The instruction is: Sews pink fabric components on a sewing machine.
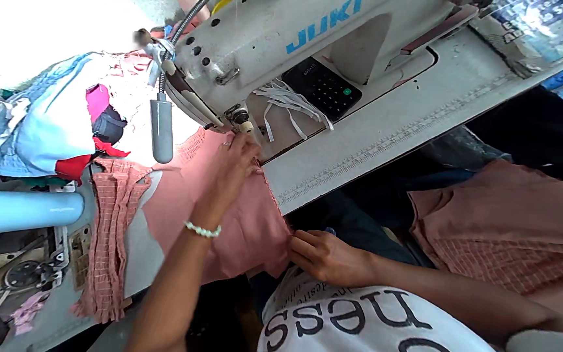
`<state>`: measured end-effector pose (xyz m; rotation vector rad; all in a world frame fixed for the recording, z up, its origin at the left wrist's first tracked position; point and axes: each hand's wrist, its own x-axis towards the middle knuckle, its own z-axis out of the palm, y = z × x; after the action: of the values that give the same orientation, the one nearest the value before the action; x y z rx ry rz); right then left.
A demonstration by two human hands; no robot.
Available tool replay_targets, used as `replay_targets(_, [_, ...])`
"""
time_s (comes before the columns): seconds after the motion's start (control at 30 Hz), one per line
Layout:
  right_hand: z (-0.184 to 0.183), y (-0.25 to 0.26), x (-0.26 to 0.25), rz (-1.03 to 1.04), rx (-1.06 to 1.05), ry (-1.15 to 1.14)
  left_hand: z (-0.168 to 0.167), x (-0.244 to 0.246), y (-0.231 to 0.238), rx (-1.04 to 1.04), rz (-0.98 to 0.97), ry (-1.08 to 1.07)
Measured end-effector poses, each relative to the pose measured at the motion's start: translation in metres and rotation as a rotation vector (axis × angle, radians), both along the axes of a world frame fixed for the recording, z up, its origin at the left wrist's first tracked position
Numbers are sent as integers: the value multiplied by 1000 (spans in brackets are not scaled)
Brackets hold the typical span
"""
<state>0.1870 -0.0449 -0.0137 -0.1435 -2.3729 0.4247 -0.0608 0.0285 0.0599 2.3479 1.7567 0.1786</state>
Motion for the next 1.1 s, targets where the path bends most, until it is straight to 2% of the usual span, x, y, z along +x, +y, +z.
replay_targets(0.1, [-1,0,3,-19,7,-2,-22,35,-62,155,385,-18])
replay_targets(0.17, [-2,1,5,-34,9,-4,-45,57,-95,262,450,-86])
replay_targets(0.3, [-3,4,1,-67,-6,-8,-65,56,-114,299,387,-149])
replay_targets(0.57, [0,32,-28,-171,7,-20,-63,21,-81,228,315,-145])
replay_targets(0.83, [-2,60,-53,-226,60,-41,-63,-5,-46,252,269,-119])
replay_targets(0.97, [-3,63,-52,-250,67,-34,-56,18,-62,394,355,-114])
replay_targets(1.1, [-6,64,-51,-265,65,-24,-62,24,-80,296,335,-125])
